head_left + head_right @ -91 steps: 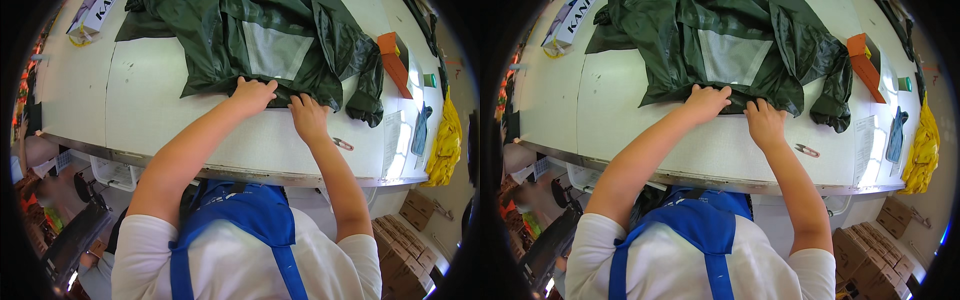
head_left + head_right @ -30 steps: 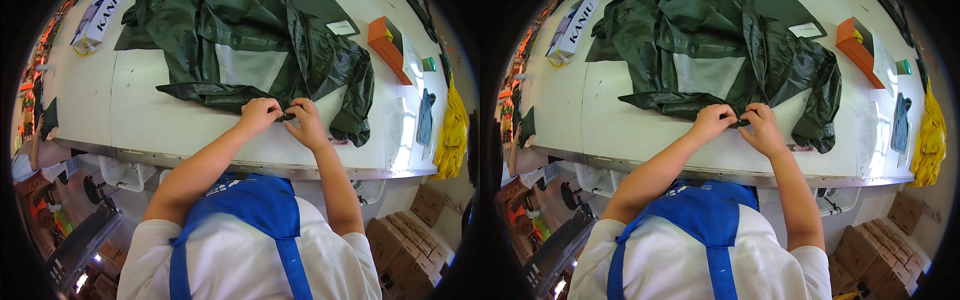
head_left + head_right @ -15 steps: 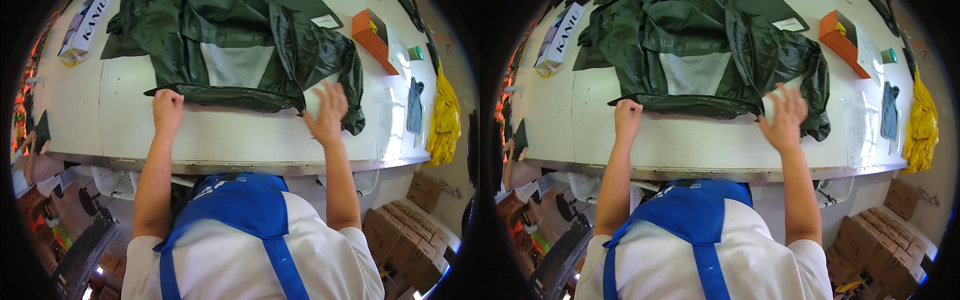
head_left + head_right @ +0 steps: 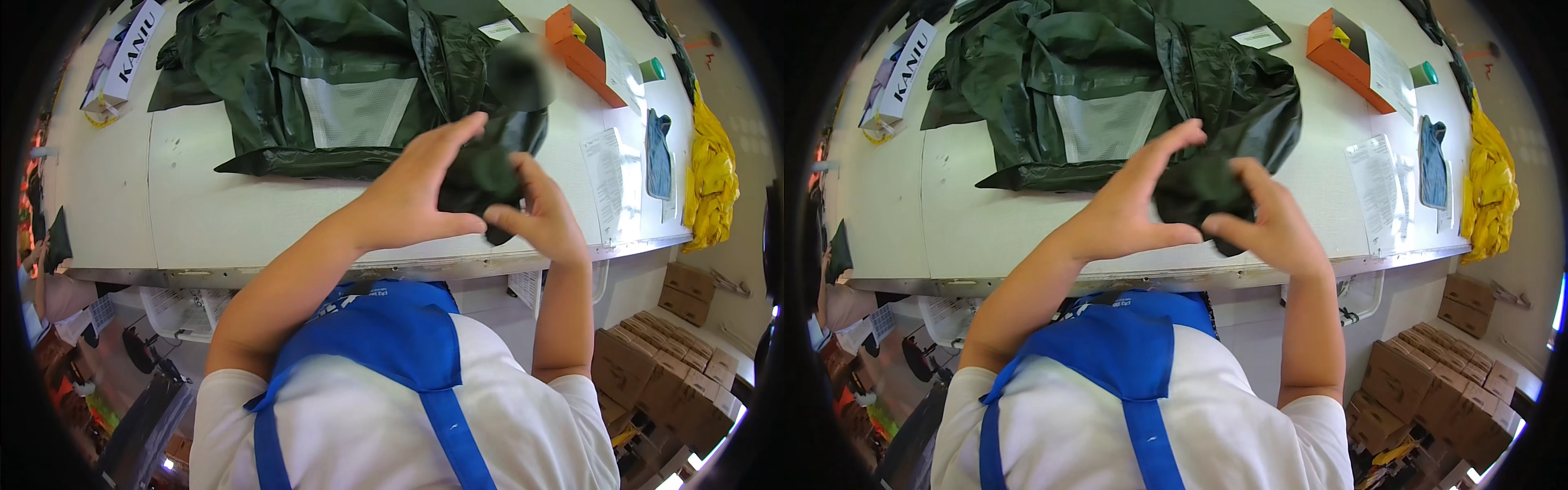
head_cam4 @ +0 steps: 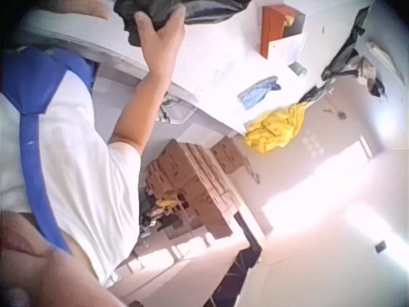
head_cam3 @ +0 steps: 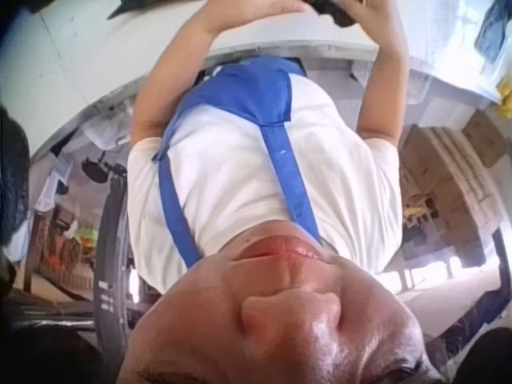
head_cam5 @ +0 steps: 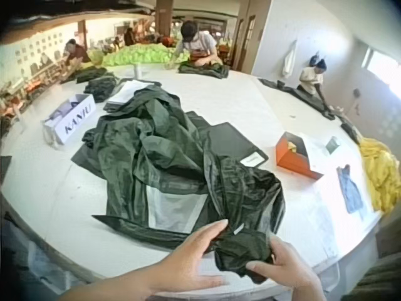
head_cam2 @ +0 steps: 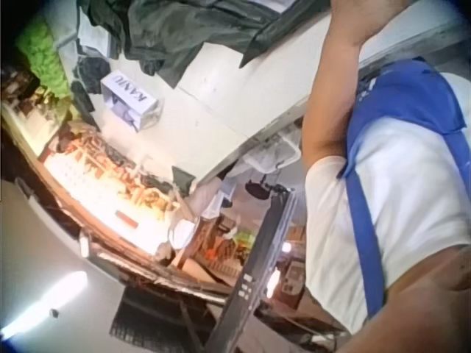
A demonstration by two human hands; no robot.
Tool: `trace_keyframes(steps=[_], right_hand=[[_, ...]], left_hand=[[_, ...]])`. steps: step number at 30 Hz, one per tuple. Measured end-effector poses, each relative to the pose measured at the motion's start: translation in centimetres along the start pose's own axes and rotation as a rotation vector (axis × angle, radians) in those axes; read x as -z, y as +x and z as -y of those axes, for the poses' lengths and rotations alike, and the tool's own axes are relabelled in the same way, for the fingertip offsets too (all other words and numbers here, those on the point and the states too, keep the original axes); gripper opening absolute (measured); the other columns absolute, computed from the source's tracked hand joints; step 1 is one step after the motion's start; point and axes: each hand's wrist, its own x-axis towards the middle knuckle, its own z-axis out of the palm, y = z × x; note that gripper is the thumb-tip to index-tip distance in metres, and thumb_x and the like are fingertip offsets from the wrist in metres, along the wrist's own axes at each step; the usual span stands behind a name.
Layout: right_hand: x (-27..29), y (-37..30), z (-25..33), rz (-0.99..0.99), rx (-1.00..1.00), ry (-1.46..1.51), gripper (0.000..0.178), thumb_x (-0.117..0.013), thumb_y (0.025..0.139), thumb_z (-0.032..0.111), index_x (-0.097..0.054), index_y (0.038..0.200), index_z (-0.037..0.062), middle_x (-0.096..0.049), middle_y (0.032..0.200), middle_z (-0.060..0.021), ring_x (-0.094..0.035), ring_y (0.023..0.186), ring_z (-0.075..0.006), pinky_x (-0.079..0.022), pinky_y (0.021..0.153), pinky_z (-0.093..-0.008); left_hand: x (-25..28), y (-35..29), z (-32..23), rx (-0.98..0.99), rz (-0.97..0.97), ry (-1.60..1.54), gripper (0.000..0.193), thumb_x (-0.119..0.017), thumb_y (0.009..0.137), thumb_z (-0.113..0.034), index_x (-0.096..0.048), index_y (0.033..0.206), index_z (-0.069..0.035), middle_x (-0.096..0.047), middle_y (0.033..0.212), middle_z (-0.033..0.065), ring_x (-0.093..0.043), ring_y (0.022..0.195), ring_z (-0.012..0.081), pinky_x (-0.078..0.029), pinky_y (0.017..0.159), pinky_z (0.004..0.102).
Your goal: The person folds a green jacket on a white table. They smooth the fabric, fold the sleeves and body, and trim loose threads with scissors. The jacket is folded into a compact rectangle and placed on the table.
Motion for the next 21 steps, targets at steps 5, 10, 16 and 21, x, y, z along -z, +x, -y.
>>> trace_keyframes(steps=[5, 10, 16, 21], right_hand=[[-0.3, -0.1, 1.1, 0.243, -0.159, 0.207, 0.056, -0.069, 0.07, -0.002, -0.049, 0.121, 0.0031, -0.056, 0.099, -0.0035, -0.052, 0.094, -0.0104, -0.042, 0.082, -0.0262], [0.6, -1.3, -0.1, 0.127, -0.08, 0.001, 0.049, -0.067, 0.068, -0.003, -0.052, 0.114, 0.004, -0.056, 0.093, -0.0007, -0.051, 0.094, -0.0104, -0.041, 0.083, -0.0265], [-1.2, -1.8, 0.6, 0.083, 0.024, 0.174, 0.04, -0.06, 0.074, -0.005, -0.052, 0.113, 0.0011, -0.055, 0.097, -0.0018, -0.052, 0.095, -0.0121, -0.04, 0.088, -0.0264], [1.7, -1.1, -8.2, -0.445, 0.014, 0.215, 0.037, -0.049, 0.079, -0.009, -0.055, 0.114, 0.0006, -0.057, 0.118, -0.0103, -0.054, 0.108, -0.0181, -0.04, 0.096, -0.0297]], left_hand=[[0.9, -0.2, 0.4, 0.334, 0.234, -0.328, 0.053, -0.073, 0.073, -0.006, -0.049, 0.12, -0.005, -0.057, 0.101, 0.0024, -0.055, 0.095, 0.0116, -0.044, 0.087, 0.0272], [2.2, -2.1, 0.7, 0.383, 0.195, -0.556, 0.044, -0.066, 0.075, 0.0, -0.05, 0.116, -0.005, -0.055, 0.098, -0.0002, -0.052, 0.095, 0.0076, -0.042, 0.087, 0.024], [2.1, -2.0, -1.4, 0.34, 0.325, -0.379, 0.035, -0.064, 0.078, -0.002, -0.055, 0.112, -0.004, -0.057, 0.102, -0.0003, -0.054, 0.095, 0.0082, -0.042, 0.087, 0.0251], [1.8, -2.4, -2.3, 0.359, 0.243, -0.362, 0.033, -0.06, 0.08, 0.001, -0.059, 0.113, -0.004, -0.061, 0.106, 0.0014, -0.055, 0.101, 0.0109, -0.043, 0.09, 0.0261]])
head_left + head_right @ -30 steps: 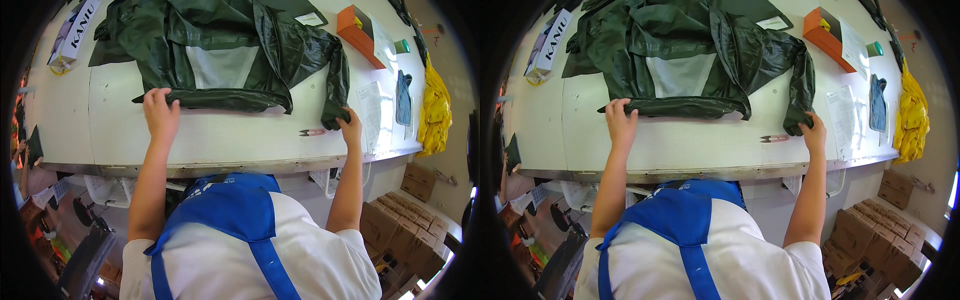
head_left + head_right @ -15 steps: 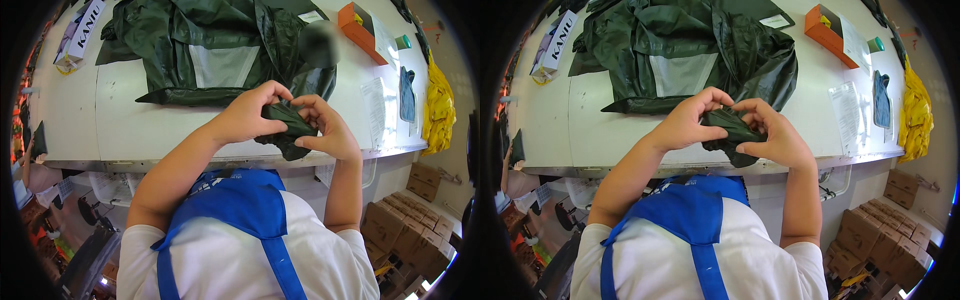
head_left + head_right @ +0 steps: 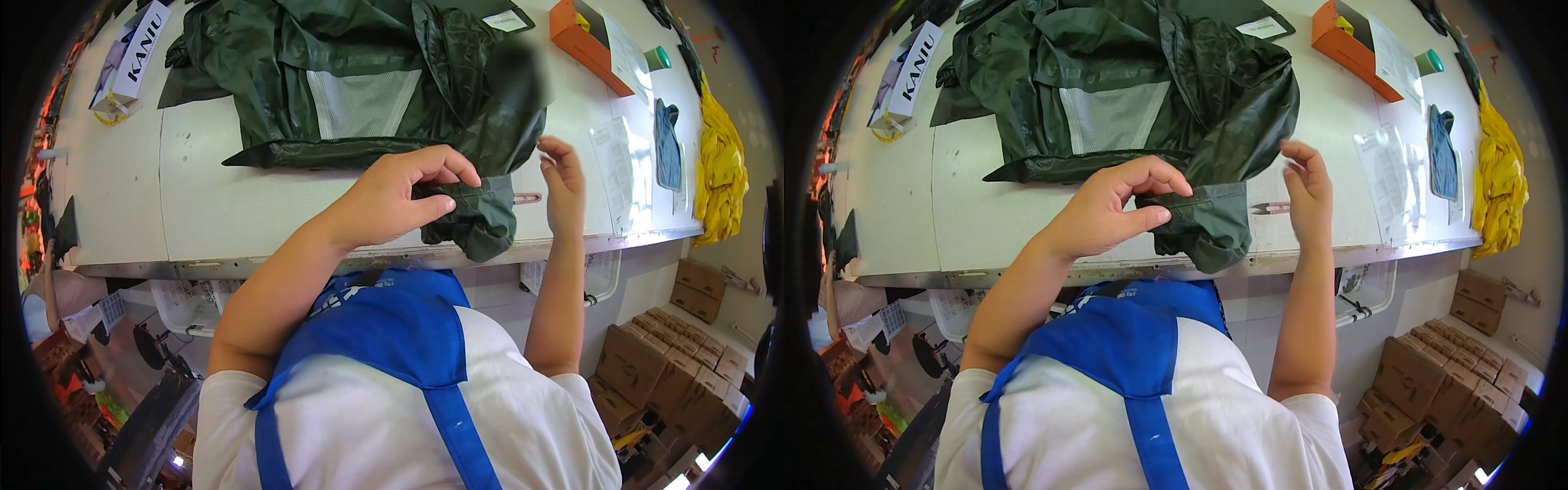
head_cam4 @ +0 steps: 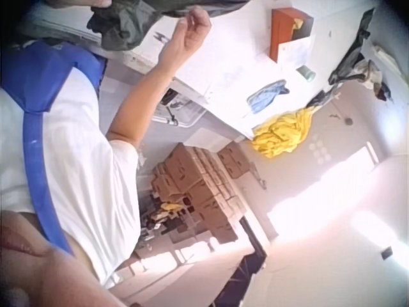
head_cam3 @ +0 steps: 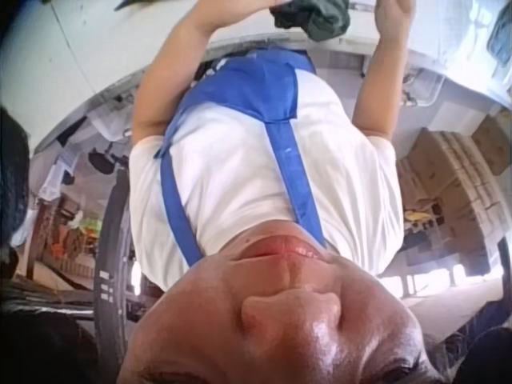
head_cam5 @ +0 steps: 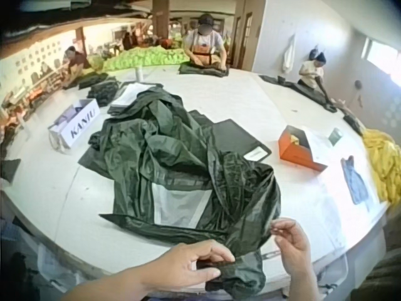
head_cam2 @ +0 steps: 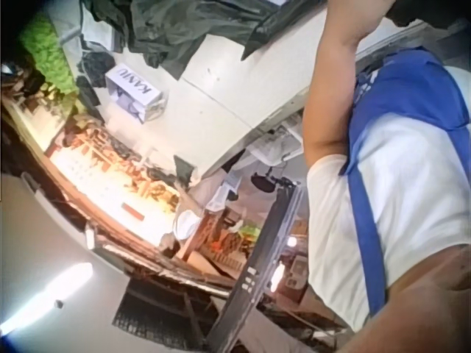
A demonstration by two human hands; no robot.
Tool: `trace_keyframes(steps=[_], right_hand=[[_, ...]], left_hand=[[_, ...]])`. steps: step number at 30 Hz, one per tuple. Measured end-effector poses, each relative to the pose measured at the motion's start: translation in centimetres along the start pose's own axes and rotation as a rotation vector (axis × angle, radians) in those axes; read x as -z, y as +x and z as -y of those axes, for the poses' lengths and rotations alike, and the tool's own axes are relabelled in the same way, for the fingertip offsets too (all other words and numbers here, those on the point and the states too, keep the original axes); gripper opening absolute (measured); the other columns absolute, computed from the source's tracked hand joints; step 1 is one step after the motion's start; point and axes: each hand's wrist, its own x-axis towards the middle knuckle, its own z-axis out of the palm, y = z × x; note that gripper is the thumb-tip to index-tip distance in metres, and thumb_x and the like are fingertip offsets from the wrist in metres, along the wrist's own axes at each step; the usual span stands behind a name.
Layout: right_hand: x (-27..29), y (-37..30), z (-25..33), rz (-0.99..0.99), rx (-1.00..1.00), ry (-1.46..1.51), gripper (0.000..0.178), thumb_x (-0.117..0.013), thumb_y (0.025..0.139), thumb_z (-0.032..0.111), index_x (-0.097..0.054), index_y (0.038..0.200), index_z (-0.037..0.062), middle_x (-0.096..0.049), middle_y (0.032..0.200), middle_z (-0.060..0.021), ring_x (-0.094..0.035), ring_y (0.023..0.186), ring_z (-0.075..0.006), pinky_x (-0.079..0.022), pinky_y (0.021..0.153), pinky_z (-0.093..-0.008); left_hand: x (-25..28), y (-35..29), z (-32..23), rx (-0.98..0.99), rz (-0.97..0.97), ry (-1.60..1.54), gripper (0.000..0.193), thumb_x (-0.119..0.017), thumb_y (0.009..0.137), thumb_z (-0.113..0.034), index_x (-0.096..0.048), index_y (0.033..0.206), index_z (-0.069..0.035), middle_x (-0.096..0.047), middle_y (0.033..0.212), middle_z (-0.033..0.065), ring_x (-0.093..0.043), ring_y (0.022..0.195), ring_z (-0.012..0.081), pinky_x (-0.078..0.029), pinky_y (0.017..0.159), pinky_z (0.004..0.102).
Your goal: The person folds a green jacket on a white table. They smooth the fabric, fold the sleeves and body, and trim loose threads with scissors. The jacket is folded into a compact rectangle and placed on the table.
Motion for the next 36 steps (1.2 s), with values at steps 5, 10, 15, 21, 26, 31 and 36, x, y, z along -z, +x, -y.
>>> trace_keyframes(steps=[5, 10, 15, 21, 26, 31, 36], right_hand=[[4.3, -4.7, -9.9, 0.192, 0.008, -1.201, 0.04, -0.061, 0.078, 0.004, -0.055, 0.117, 0.012, -0.058, 0.112, -0.0115, -0.05, 0.113, -0.0316, -0.04, 0.095, -0.0469], [5.2, -5.3, -9.5, -0.237, -0.25, -0.496, 0.009, -0.054, 0.091, 0.008, -0.059, 0.096, 0.0019, -0.058, 0.088, -0.0064, -0.056, 0.073, -0.0181, -0.048, 0.069, -0.0317], [-0.2, -3.0, 5.0, 0.03, 0.433, -0.522, 0.027, -0.064, 0.082, 0.005, -0.066, 0.109, 0.0062, -0.054, 0.077, -0.0053, -0.05, 0.067, -0.0154, -0.045, 0.062, -0.0295], [-1.3, -2.9, 8.9, 0.285, 0.66, -0.675, 0.046, -0.077, 0.064, 0.009, -0.07, 0.109, 0.0112, -0.055, 0.079, -0.0026, -0.049, 0.069, -0.0197, -0.042, 0.06, -0.0308], [-2.1, -3.0, 9.0, 0.334, 0.663, -0.639, 0.045, -0.077, 0.064, 0.008, -0.07, 0.108, 0.0104, -0.056, 0.079, -0.0027, -0.05, 0.071, -0.02, -0.043, 0.061, -0.0316], [-3.1, -3.5, 8.9, 0.359, 0.585, -0.562, 0.043, -0.077, 0.064, 0.007, -0.07, 0.107, 0.0097, -0.056, 0.079, -0.0033, -0.052, 0.072, -0.0209, -0.044, 0.063, -0.0325], [-3.2, -3.8, 8.5, 0.326, 0.608, -0.561, 0.041, -0.077, 0.065, 0.007, -0.071, 0.105, 0.0097, -0.057, 0.078, -0.0033, -0.053, 0.072, -0.0209, -0.045, 0.063, -0.0325]], left_hand=[[-0.3, 0.0, -0.7, -0.004, -0.041, -0.001, 0.032, -0.058, 0.08, 0.002, -0.061, 0.111, -0.001, -0.061, 0.109, 0.0028, -0.055, 0.101, 0.0109, -0.043, 0.091, 0.0254], [-0.4, 0.2, -0.9, 0.058, -0.012, -0.078, 0.033, -0.056, 0.081, 0.003, -0.06, 0.114, 0.001, -0.062, 0.11, 0.005, -0.056, 0.1, 0.0098, -0.044, 0.089, 0.0252], [-0.7, 0.1, -0.8, 0.102, 0.002, -0.162, 0.033, -0.054, 0.084, 0.0, -0.059, 0.117, 0.002, -0.062, 0.11, 0.0059, -0.057, 0.098, 0.0083, -0.044, 0.085, 0.0228], [-0.5, 0.0, -1.6, 0.138, 0.035, -0.186, 0.031, -0.051, 0.087, 0.0, -0.058, 0.118, 0.003, -0.064, 0.109, 0.0058, -0.057, 0.096, 0.0077, -0.044, 0.083, 0.0219], [-0.7, -0.3, -1.2, 0.119, 0.029, -0.226, 0.032, -0.05, 0.088, 0.001, -0.057, 0.119, 0.003, -0.064, 0.109, 0.0068, -0.058, 0.095, 0.0081, -0.045, 0.084, 0.0227], [-1.0, -0.3, -0.8, 0.096, 0.034, -0.224, 0.031, -0.049, 0.089, 0.002, -0.056, 0.119, 0.004, -0.064, 0.11, 0.009, -0.058, 0.099, 0.0103, -0.045, 0.086, 0.0242], [-1.0, -0.3, -0.9, 0.115, 0.031, -0.226, 0.033, -0.047, 0.087, 0.003, -0.056, 0.119, 0.005, -0.063, 0.112, 0.0105, -0.058, 0.102, 0.0122, -0.045, 0.09, 0.0256]])
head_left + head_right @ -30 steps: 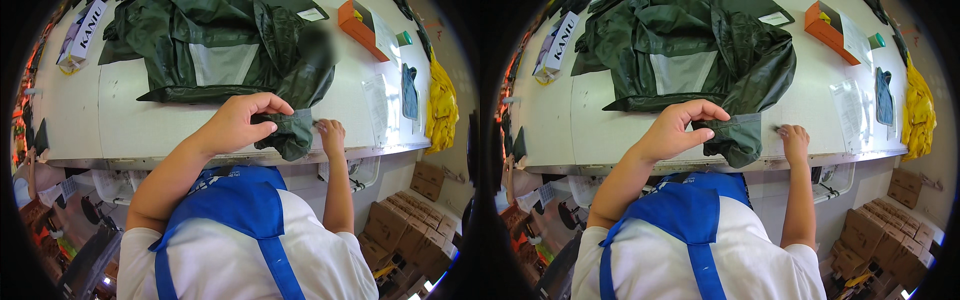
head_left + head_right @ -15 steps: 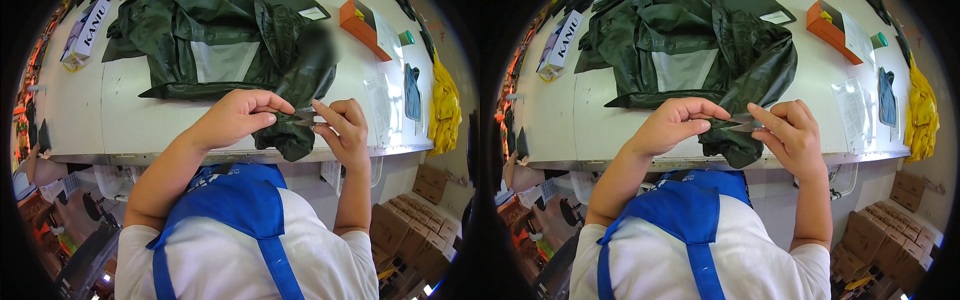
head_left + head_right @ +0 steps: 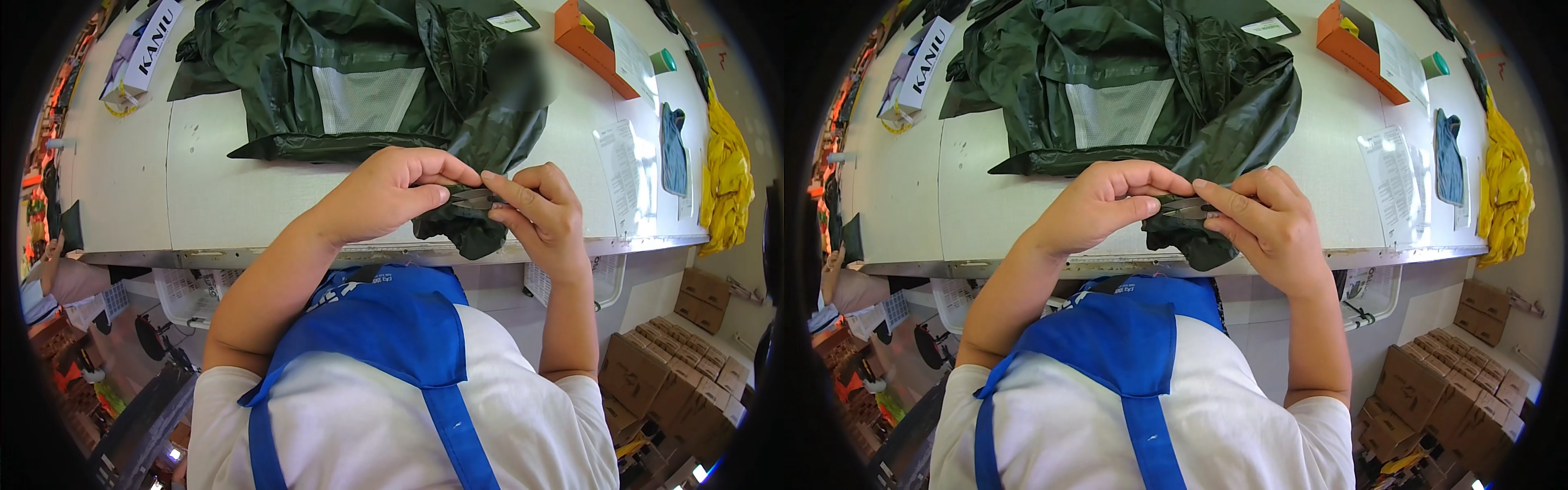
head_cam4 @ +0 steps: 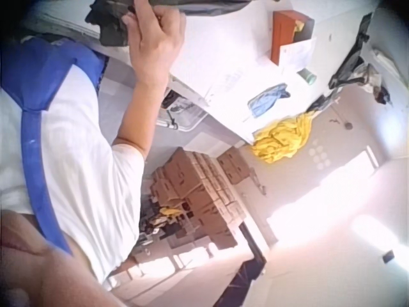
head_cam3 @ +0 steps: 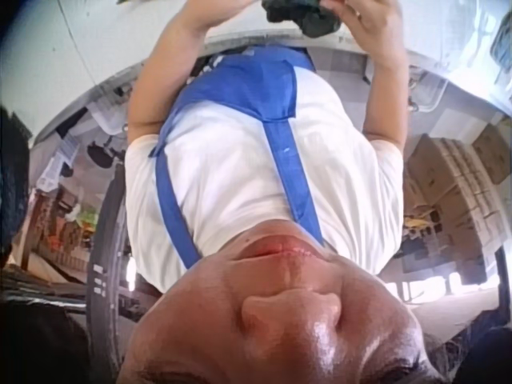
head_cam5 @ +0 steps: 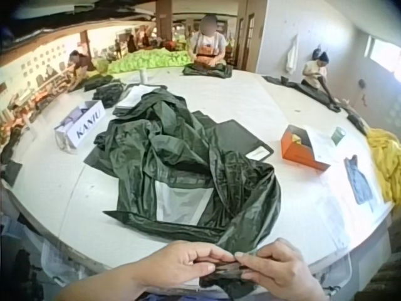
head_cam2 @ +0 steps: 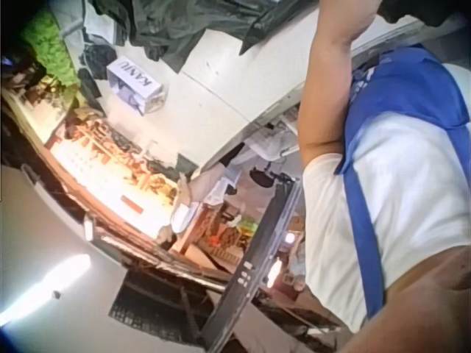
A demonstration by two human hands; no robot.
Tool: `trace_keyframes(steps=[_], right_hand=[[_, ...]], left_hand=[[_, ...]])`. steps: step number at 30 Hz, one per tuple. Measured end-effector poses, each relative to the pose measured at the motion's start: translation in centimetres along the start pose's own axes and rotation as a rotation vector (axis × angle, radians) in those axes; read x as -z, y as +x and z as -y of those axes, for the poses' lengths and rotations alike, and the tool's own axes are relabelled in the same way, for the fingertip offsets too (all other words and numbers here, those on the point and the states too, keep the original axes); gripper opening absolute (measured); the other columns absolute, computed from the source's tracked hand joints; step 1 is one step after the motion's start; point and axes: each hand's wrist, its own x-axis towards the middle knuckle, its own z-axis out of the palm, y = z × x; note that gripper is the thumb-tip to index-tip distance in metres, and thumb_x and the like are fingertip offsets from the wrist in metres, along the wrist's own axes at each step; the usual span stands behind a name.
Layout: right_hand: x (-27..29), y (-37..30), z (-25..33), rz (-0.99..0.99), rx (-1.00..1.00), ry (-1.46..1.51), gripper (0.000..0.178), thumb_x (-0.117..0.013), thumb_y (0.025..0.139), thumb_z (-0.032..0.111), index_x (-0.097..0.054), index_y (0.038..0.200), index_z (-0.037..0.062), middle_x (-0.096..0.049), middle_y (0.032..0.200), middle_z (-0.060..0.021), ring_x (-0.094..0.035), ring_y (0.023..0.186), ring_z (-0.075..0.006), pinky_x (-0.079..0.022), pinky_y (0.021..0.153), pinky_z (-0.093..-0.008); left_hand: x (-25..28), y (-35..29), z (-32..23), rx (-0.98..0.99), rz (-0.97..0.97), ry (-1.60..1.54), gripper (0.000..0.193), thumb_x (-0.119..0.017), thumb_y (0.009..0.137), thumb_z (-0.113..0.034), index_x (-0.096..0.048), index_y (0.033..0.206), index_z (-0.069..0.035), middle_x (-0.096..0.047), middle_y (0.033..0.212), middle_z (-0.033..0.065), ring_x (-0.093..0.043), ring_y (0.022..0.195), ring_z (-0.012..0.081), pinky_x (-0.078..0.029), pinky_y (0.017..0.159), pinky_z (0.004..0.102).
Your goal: The person folds a green jacket on a white table. They smooth the fabric, fold the sleeves and body, and trim loose threads with scissors. The jacket is folded into a compact rectangle and placed on the table.
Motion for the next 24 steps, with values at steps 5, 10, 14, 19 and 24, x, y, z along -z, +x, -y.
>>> trace_keyframes(steps=[5, 10, 14, 19, 24], right_hand=[[-0.8, -0.8, -0.7, -0.052, -0.002, 0.028, 0.038, -0.076, 0.066, 0.006, -0.071, 0.104, 0.0086, -0.057, 0.079, -0.0036, -0.053, 0.072, -0.0194, -0.045, 0.063, -0.0308], [-0.5, -1.8, -1.1, -0.286, -0.286, 0.331, 0.042, -0.077, 0.067, 0.004, -0.068, 0.109, 0.0064, -0.056, 0.084, -0.0018, -0.051, 0.073, -0.012, -0.041, 0.061, -0.0249], [-0.2, -1.5, -0.6, -0.159, -0.317, 0.309, 0.045, -0.073, 0.068, -0.003, -0.066, 0.111, 0.006, -0.052, 0.081, -0.0004, -0.051, 0.072, -0.0094, -0.038, 0.057, -0.0221], [-1.8, -0.7, -0.1, -0.136, 0.004, 0.162, 0.027, -0.064, 0.067, -0.012, -0.069, 0.089, 0.0024, -0.056, 0.079, -0.0075, -0.055, 0.065, -0.0162, -0.044, 0.057, -0.0263], [-0.2, -1.3, -1.0, 0.06, -0.018, 0.835, 0.004, -0.062, 0.079, 0.002, -0.065, 0.082, 0.0017, -0.058, 0.078, -0.0058, -0.047, 0.055, -0.0167, -0.031, 0.047, -0.027]], left_hand=[[0.0, 0.0, -0.2, 0.006, 0.008, -0.025, 0.041, -0.043, 0.08, 0.007, -0.056, 0.119, 0.007, -0.061, 0.116, 0.0121, -0.058, 0.106, 0.0146, -0.043, 0.095, 0.0273], [0.0, -0.1, -0.6, 0.002, 0.023, -0.025, 0.048, -0.04, 0.074, 0.009, -0.055, 0.12, 0.007, -0.061, 0.117, 0.013, -0.057, 0.111, 0.0159, -0.041, 0.098, 0.0286], [-0.3, -0.1, -0.5, 0.024, 0.037, -0.111, 0.05, -0.039, 0.072, 0.009, -0.052, 0.12, 0.004, -0.062, 0.114, 0.0119, -0.057, 0.108, 0.0144, -0.042, 0.094, 0.0272], [-0.2, -0.1, -0.2, 0.018, -0.01, -0.011, 0.045, -0.042, 0.073, 0.01, -0.048, 0.116, -0.001, -0.063, 0.108, 0.0083, -0.056, 0.1, 0.0094, -0.042, 0.084, 0.0231], [-0.1, -0.5, -0.4, -0.007, -0.043, 0.029, 0.038, -0.045, 0.076, 0.009, -0.05, 0.113, -0.002, -0.062, 0.105, 0.0058, -0.055, 0.097, 0.0064, -0.041, 0.082, 0.0217]])
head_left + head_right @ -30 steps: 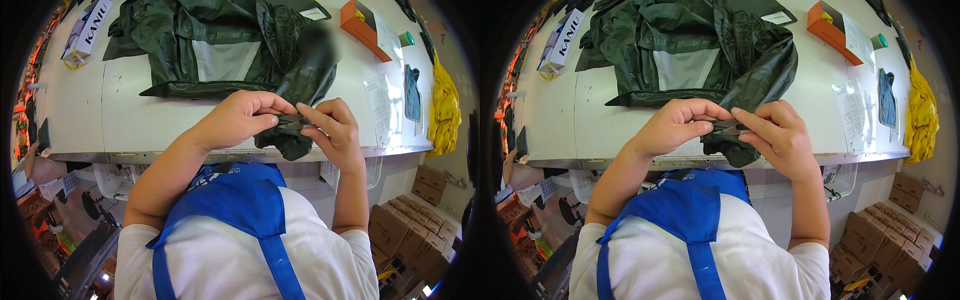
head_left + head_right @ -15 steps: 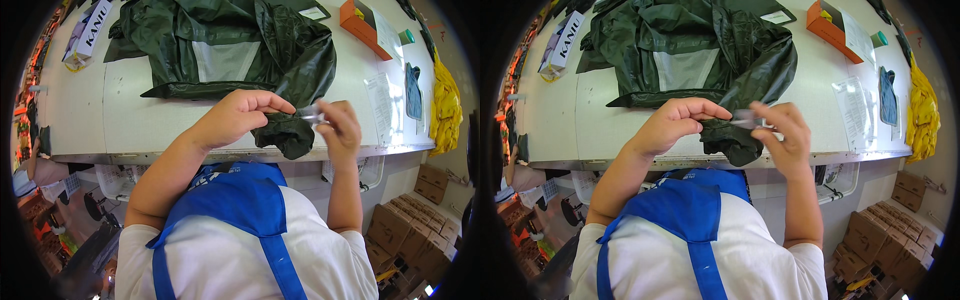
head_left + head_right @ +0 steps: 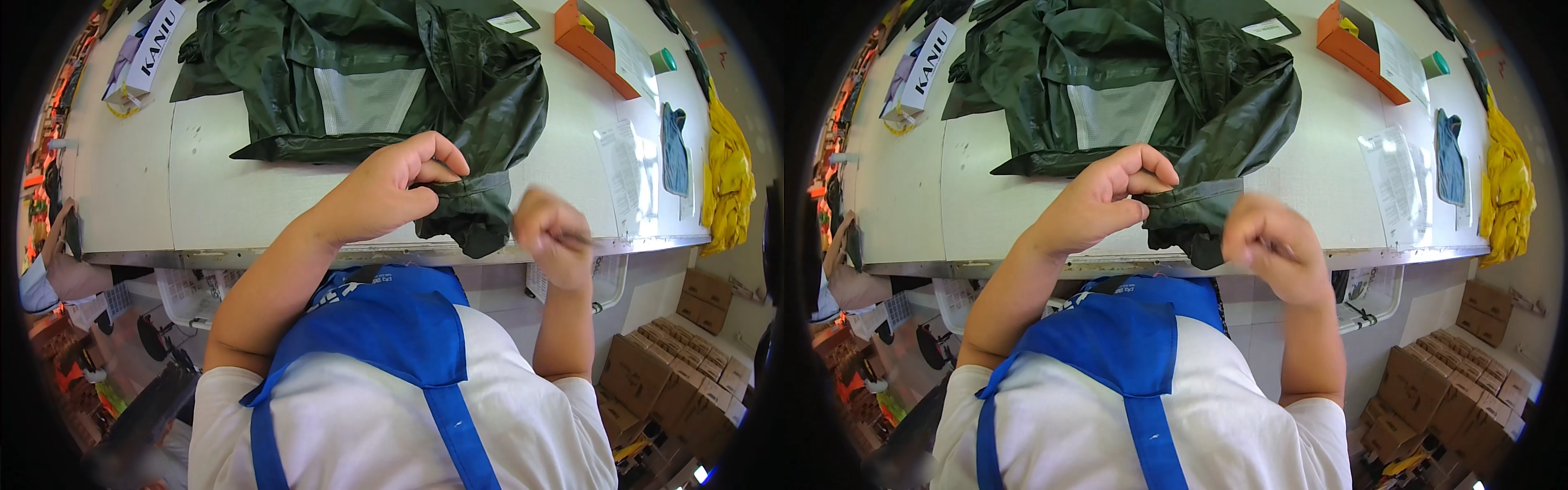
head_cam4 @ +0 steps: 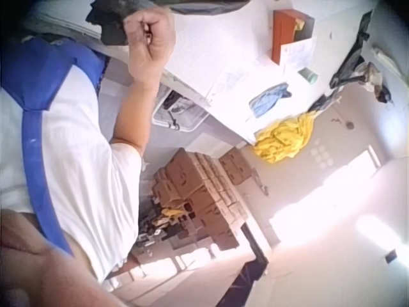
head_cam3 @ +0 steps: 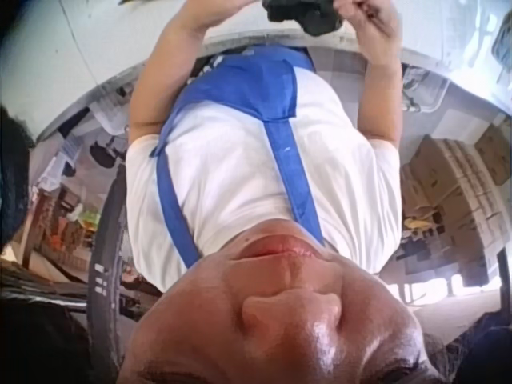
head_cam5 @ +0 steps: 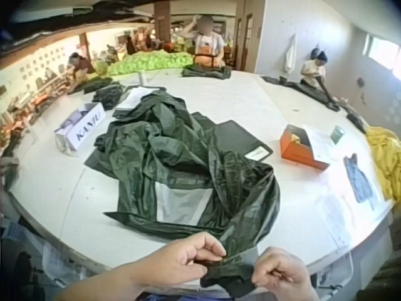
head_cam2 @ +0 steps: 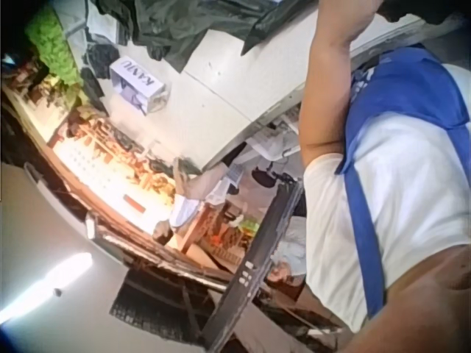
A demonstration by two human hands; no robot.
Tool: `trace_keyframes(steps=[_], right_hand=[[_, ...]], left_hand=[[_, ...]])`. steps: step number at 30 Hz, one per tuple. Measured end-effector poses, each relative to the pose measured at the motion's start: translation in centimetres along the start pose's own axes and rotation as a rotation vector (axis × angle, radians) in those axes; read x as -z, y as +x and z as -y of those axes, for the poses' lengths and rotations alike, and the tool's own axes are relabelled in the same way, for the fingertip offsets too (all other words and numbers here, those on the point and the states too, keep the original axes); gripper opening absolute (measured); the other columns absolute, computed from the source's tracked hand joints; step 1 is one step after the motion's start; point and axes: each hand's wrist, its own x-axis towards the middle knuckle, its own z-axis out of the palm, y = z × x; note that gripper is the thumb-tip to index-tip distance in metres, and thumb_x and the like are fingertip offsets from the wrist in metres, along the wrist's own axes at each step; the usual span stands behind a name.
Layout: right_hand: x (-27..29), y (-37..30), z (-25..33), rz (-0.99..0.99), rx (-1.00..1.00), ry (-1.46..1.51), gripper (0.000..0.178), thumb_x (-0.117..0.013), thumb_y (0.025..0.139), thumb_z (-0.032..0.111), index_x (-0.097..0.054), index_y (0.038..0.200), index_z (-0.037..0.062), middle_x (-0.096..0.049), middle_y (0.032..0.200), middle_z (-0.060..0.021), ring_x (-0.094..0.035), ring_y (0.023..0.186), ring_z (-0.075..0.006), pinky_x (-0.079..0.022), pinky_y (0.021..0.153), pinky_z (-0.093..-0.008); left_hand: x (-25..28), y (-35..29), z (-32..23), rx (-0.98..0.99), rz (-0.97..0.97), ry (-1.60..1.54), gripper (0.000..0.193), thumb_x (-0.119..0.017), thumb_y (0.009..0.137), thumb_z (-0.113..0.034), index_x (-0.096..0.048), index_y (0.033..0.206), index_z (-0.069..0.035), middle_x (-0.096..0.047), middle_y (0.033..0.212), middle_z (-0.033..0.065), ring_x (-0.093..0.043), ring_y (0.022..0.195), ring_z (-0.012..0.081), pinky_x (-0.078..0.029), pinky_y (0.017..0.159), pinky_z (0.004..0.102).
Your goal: The person folds a green jacket on a white table. They smooth the fabric, fold the sleeves and body, and trim loose threads with scissors. The jacket is folded into a compact rectangle and placed on the table.
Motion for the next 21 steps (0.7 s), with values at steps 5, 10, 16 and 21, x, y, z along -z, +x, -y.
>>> trace_keyframes(steps=[5, 10, 16, 21], right_hand=[[1.0, -0.2, 0.8, -0.042, -0.106, -0.062, 0.018, -0.068, 0.079, 0.015, -0.065, 0.089, 0.0002, -0.06, 0.085, -0.0049, -0.042, 0.057, -0.0099, -0.028, 0.051, -0.0231], [-0.6, 1.1, -0.4, -0.097, -0.295, -0.433, 0.02, -0.065, 0.076, -0.002, -0.064, 0.096, 0.001, -0.059, 0.086, -0.0035, -0.044, 0.064, -0.0096, -0.035, 0.058, -0.0233], [-1.0, 0.6, -0.7, -0.306, -0.391, -0.141, 0.007, -0.057, 0.083, -0.005, -0.059, 0.088, 0.0002, -0.051, 0.082, -0.0009, -0.044, 0.07, -0.0086, -0.036, 0.064, -0.0209], [-1.5, 0.8, 0.0, -0.39, -0.327, -0.227, 0.009, -0.064, 0.084, 0.006, -0.06, 0.091, 0.0024, -0.051, 0.084, -0.0008, -0.045, 0.07, -0.0084, -0.036, 0.062, -0.0197]], left_hand=[[-0.3, 0.2, 0.6, -0.069, -0.019, 0.1, 0.021, -0.051, 0.086, 0.005, -0.052, 0.106, -0.001, -0.061, 0.099, 0.0029, -0.055, 0.094, 0.0058, -0.042, 0.079, 0.0209], [-0.5, 0.1, 0.5, -0.077, -0.032, 0.214, 0.01, -0.057, 0.091, -0.004, -0.052, 0.1, -0.003, -0.06, 0.095, 0.0021, -0.054, 0.092, 0.006, -0.042, 0.082, 0.0222], [-1.0, 0.7, 1.7, -0.422, -0.166, 0.095, 0.015, -0.066, 0.085, -0.01, -0.054, 0.092, -0.004, -0.061, 0.089, 0.0029, -0.054, 0.086, 0.0094, -0.043, 0.08, 0.0257], [-0.4, 0.5, 0.9, -0.264, -0.172, 0.559, 0.019, -0.073, 0.077, -0.01, -0.062, 0.09, -0.002, -0.062, 0.089, 0.0011, -0.054, 0.083, 0.0087, -0.044, 0.076, 0.0251]])
